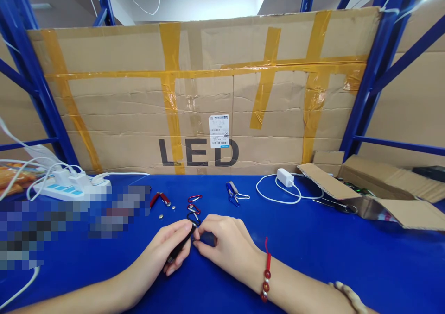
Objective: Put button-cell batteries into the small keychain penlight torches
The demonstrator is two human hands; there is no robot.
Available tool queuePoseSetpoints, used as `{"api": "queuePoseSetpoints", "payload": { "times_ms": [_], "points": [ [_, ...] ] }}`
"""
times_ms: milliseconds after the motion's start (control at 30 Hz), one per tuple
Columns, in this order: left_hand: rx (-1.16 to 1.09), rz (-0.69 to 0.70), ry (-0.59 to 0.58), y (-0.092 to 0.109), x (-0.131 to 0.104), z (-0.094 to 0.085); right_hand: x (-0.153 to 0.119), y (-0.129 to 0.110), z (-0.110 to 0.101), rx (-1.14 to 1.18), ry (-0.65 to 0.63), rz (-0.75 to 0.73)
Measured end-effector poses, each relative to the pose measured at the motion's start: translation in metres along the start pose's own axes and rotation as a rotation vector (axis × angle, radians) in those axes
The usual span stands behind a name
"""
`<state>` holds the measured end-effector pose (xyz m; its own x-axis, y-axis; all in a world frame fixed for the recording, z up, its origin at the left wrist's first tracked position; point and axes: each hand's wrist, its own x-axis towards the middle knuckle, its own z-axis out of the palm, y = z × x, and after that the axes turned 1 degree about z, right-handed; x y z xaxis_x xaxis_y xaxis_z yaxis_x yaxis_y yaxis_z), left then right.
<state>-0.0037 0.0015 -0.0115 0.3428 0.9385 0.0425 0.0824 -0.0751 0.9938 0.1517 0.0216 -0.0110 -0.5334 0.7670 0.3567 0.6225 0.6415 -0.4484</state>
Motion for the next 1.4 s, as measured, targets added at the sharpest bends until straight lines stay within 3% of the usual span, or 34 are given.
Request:
{"api": "queuePoseSetpoints", "payload": {
  "times_ms": [1400],
  "points": [
    [0.125, -0.049, -0.078, 0.0036, -0.0042, 0.0019, -0.0003, 0.0009, 0.0015, -0.033, -0.019, -0.033]
  ]
}}
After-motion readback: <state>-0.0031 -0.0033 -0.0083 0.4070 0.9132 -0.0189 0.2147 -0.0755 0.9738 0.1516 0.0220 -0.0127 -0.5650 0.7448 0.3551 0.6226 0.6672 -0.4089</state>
